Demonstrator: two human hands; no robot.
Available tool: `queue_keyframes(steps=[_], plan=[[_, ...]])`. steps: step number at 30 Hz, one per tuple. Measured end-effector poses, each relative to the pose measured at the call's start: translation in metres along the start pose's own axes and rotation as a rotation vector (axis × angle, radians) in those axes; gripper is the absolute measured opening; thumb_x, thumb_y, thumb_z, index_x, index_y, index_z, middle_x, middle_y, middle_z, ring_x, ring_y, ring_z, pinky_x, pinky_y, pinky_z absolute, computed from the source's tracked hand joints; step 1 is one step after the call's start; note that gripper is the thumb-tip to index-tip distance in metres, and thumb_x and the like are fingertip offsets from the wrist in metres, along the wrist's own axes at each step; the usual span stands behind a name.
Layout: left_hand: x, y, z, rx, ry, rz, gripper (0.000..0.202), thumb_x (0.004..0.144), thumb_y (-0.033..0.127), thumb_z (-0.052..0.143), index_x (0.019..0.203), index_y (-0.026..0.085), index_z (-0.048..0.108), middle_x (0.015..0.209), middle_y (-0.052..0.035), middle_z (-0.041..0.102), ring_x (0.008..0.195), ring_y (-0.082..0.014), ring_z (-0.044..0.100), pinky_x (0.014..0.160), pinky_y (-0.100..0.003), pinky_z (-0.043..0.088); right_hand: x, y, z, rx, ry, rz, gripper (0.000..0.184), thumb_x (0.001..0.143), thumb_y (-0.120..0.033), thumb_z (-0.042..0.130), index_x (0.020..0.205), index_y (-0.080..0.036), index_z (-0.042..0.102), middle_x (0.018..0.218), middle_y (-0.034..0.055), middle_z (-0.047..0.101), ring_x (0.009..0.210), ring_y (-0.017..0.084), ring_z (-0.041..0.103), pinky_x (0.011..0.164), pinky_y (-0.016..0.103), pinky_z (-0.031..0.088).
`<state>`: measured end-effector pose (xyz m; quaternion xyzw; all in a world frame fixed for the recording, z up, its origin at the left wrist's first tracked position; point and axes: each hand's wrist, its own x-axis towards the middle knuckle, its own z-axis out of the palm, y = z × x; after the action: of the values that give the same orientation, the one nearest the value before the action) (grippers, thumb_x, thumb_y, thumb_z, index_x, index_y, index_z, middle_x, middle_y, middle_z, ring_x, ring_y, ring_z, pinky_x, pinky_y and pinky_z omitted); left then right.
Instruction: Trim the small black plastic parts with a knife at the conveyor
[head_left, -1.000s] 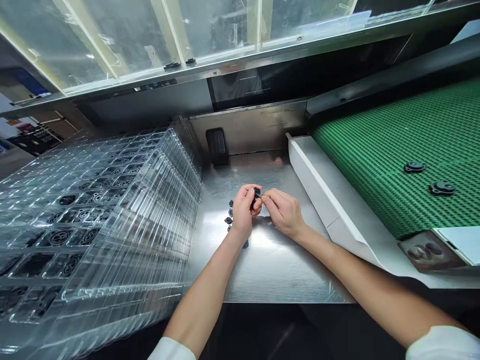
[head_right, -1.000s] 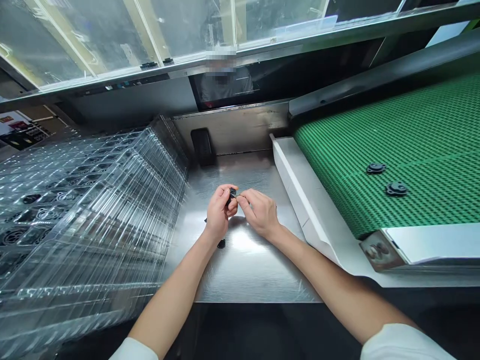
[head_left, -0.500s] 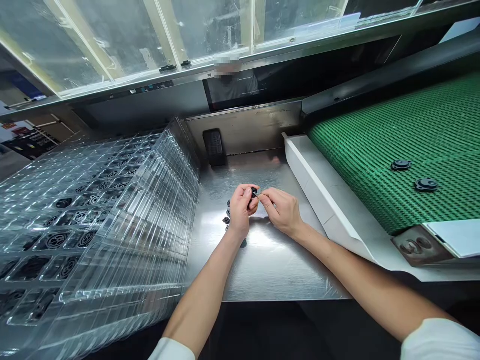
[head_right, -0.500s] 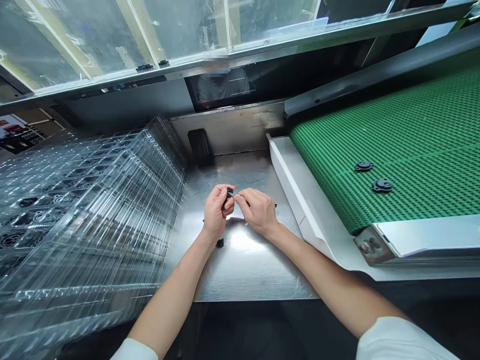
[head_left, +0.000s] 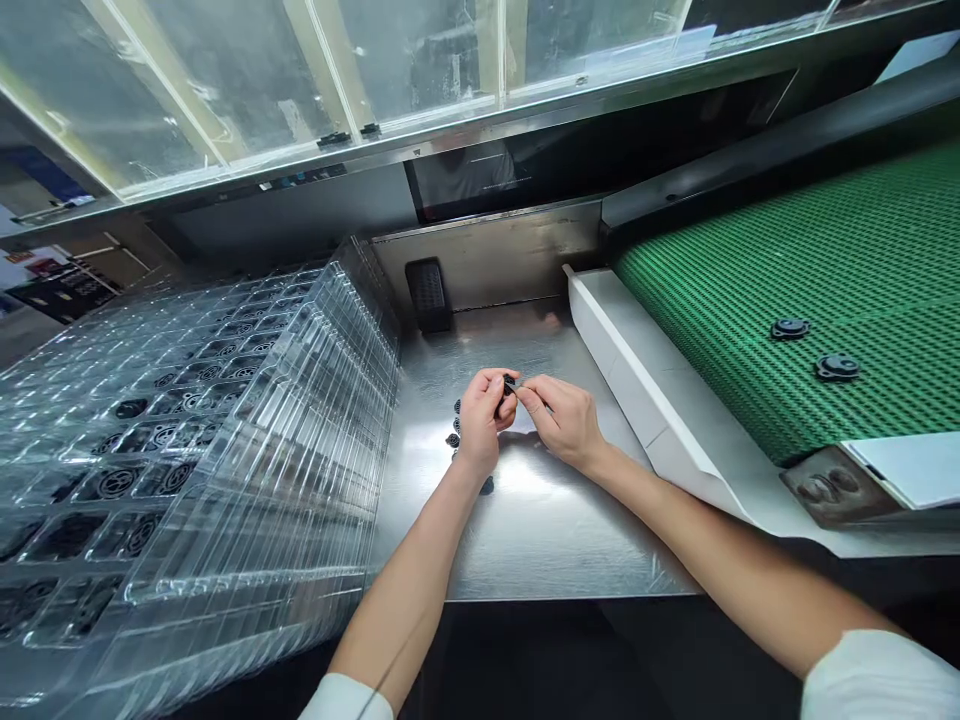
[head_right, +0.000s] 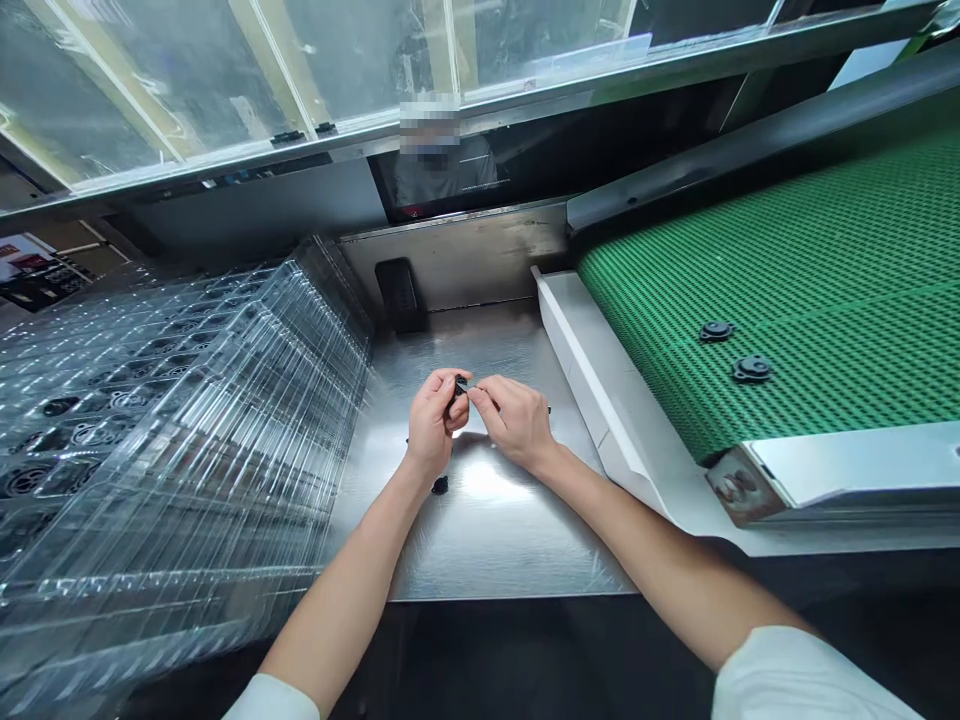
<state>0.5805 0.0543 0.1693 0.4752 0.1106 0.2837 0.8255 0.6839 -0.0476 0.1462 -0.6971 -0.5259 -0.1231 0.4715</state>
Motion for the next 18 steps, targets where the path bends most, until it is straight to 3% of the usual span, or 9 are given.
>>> queue_keyframes(steps=[6,9,11,14,16,18], plan=[[0.006,0.009,-0.011,-0.194,0.067,-0.066,0.026,0.091,0.042,0.069,0.095,0.018,0.058,0.062,0.007,0.04,0.044,-0.0053,0.031,0.043,-0.02,0.021,-0.001,-0.001,0.005,0.199,0.145,0.072,0.038,0.109,-0.045,0.042,0.091,-0.022,0.065,0.086,0.0041,0.07,0.078,0.018,0.063,0.074,0.031,0.045],[0.007,0.018,-0.016,-0.196,0.089,-0.08,0.027,0.092,0.042,0.067,0.088,0.018,0.054,0.066,0.0064,0.041,0.043,-0.0042,0.032,0.042,-0.019,0.023,-0.004,0.0,0.011,0.19,0.086,0.059,0.041,0.11,-0.046,0.039,0.091,-0.022,0.066,0.088,0.0037,0.071,0.081,0.017,0.064,0.074,0.029,0.044],[0.007,0.027,-0.012,-0.111,0.123,-0.011,0.027,0.09,0.039,0.07,0.086,0.018,0.055,0.067,0.0061,0.043,0.043,-0.0034,0.033,0.041,-0.018,0.023,-0.004,0.003,0.014,0.094,0.019,0.054,0.038,0.109,-0.044,0.042,0.092,-0.022,0.068,0.089,0.0029,0.071,0.081,0.016,0.065,0.073,0.028,0.041],[0.006,0.043,0.014,0.087,0.17,0.192,0.022,0.085,0.034,0.075,0.093,0.017,0.064,0.069,0.0046,0.048,0.046,-0.0036,0.035,0.042,-0.017,0.023,-0.004,0.005,0.013,-0.051,-0.082,0.063,0.033,0.107,-0.042,0.051,0.091,-0.021,0.069,0.088,0.002,0.072,0.079,0.016,0.064,0.069,0.027,0.036],[0.006,0.051,0.046,0.232,0.128,0.317,0.022,0.086,0.033,0.074,0.101,0.018,0.068,0.067,0.0047,0.047,0.048,-0.0048,0.033,0.044,-0.018,0.022,-0.005,0.004,0.013,-0.093,-0.151,0.073,0.03,0.106,-0.042,0.054,0.09,-0.021,0.07,0.086,0.0019,0.071,0.077,0.016,0.063,0.067,0.027,0.033],[0.01,0.052,0.086,0.385,0.011,0.383,0.02,0.093,0.036,0.068,0.102,0.019,0.07,0.061,0.0053,0.041,0.049,-0.0071,0.031,0.046,-0.02,0.022,-0.007,0.003,0.014,-0.092,-0.2,0.092,0.028,0.102,-0.041,0.059,0.086,-0.021,0.069,0.083,0.003,0.07,0.075,0.017,0.061,0.065,0.029,0.031]])
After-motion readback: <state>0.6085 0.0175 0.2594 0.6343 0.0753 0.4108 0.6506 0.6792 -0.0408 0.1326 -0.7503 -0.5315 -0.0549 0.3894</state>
